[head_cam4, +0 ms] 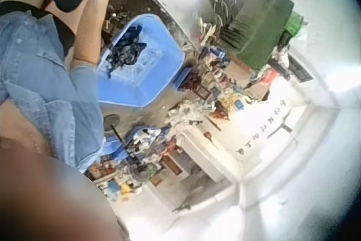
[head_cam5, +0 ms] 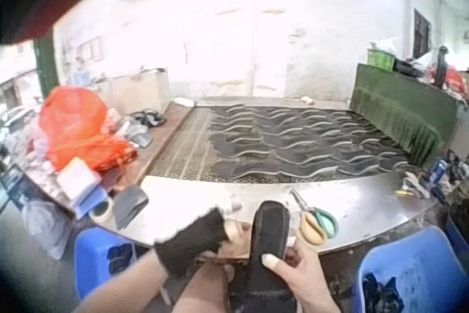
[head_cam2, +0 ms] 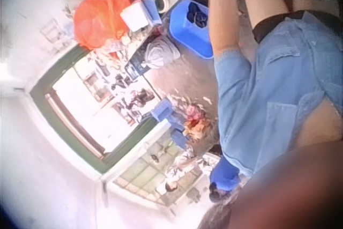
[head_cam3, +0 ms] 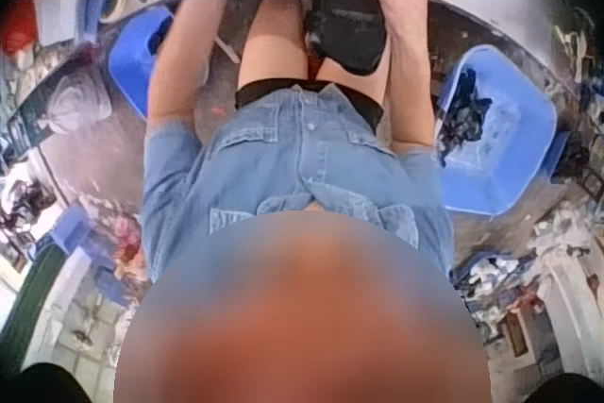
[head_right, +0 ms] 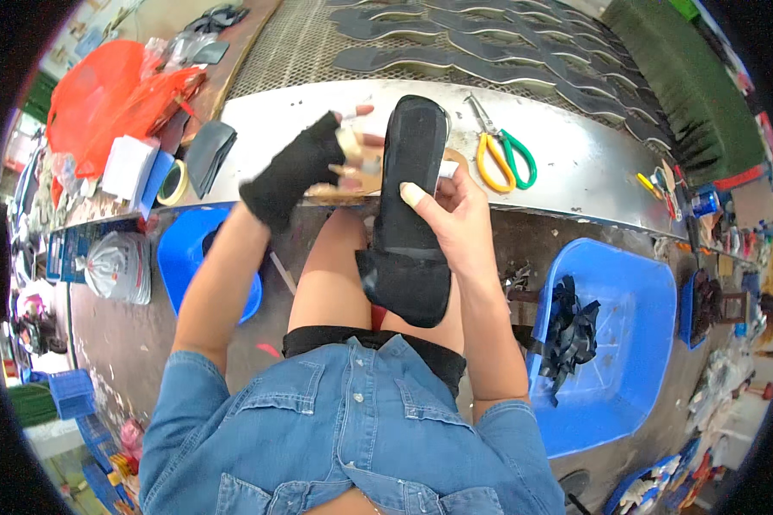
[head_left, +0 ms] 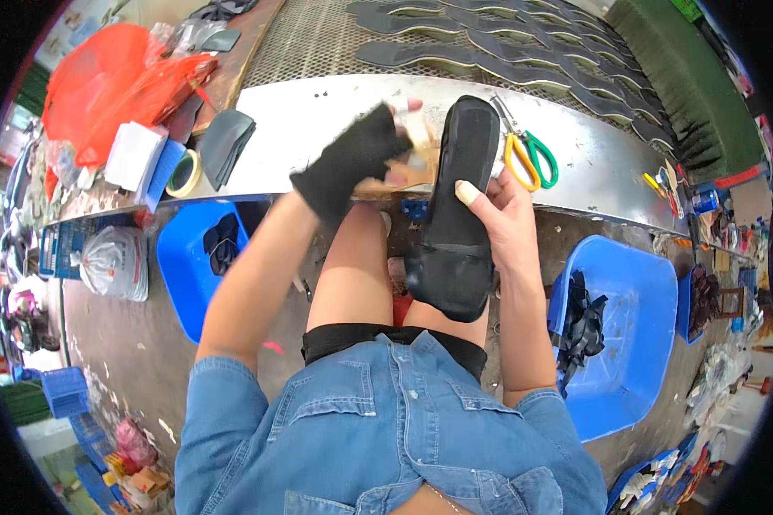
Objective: Manufacturing a black high-heeled shoe by applying adhesive and trimming fabric components.
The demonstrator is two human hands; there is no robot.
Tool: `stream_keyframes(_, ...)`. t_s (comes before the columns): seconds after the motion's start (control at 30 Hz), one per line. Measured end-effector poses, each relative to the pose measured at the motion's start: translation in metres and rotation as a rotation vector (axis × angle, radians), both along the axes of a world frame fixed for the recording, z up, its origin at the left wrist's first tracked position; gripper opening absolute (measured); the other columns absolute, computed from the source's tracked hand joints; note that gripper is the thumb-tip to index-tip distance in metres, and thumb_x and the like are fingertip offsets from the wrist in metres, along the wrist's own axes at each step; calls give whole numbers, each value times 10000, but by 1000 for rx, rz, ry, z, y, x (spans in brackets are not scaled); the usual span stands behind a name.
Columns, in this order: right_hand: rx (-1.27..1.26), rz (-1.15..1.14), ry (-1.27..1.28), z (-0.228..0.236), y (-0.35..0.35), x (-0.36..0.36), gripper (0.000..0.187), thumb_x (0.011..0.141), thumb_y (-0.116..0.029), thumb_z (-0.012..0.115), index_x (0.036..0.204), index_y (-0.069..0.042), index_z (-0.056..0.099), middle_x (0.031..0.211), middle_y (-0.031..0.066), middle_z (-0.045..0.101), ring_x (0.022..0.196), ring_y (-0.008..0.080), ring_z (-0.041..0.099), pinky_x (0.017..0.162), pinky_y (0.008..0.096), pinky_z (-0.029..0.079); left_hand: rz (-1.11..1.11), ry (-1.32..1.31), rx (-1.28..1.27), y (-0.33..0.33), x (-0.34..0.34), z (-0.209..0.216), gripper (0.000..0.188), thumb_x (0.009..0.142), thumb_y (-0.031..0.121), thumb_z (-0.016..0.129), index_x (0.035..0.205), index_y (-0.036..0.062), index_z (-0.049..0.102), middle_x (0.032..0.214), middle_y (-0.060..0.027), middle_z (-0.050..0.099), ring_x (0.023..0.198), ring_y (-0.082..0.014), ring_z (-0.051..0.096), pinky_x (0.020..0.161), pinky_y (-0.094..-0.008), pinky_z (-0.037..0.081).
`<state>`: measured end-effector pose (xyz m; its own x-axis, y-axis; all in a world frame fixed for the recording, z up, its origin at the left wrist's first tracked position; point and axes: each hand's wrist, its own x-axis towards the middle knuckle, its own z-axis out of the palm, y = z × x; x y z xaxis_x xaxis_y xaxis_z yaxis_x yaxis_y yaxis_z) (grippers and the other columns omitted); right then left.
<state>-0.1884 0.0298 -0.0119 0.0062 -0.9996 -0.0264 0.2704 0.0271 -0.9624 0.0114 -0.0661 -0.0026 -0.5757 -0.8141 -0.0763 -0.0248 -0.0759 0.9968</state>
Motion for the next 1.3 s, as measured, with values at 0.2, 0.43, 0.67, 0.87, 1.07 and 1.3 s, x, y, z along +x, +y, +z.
stream_keyframes(0.2, -139, -36, 92, 4, 7, 14, 348, 850, -111, 631, 1135, 43, 503, 1014, 75, 590, 882, 94, 561, 762, 234, 464, 296, 151, -146, 59, -32, -10, 668, 759, 153, 723, 1309, -13, 382, 890, -58, 603, 795, -107, 571, 694, -247, 465)
stream_keyframes(0.43, -44, -289, 331, 15, 5, -38, 178, 899, -138, 565, 975, -1, 649, 700, 20, 613, 588, 45, 535, 533, 184, 425, 157, 269, 284, 56, -12, 22, 582, 829, 102, 588, 1363, 64, 358, 1085, -71, 573, 938, -116, 560, 787, -247, 462)
stream_keyframes(0.67, -478, -369, 941, -12, -23, -23, 615, 699, -2, 670, 1276, -23, 456, 1108, 98, 549, 1011, 166, 547, 790, 297, 473, 98, 243, 426, 71, -6, 36, 639, 815, 188, 545, 1394, 48, 314, 1249, -103, 503, 1026, -142, 552, 878, -243, 439)
stream_keyframes(0.87, -599, -23, 208, 4, -9, -31, 229, 776, 13, 594, 990, 1, 673, 1088, 140, 606, 945, 223, 616, 848, 301, 465, 109, -80, 379, 69, 13, 20, 630, 805, 278, 584, 1381, 115, 387, 1233, -111, 508, 981, -118, 547, 848, -222, 424)
stream_keyframes(1.07, 134, -30, -806, -37, -22, -40, 296, 870, -300, 548, 991, -33, 591, 786, 82, 630, 727, 247, 631, 680, 384, 505, 19, -86, 434, 66, 12, 23, 626, 804, 261, 582, 1374, 95, 386, 1229, -106, 510, 986, -118, 546, 851, -222, 426)
stream_keyframes(1.3, 69, 158, -896, -23, -2, -11, 539, 862, -365, 575, 1276, -39, 463, 1054, 63, 624, 977, 196, 577, 892, 343, 448, 4, -43, 475, 72, 8, 23, 621, 801, 238, 580, 1365, 65, 385, 1222, -99, 513, 994, -118, 544, 855, -221, 429)
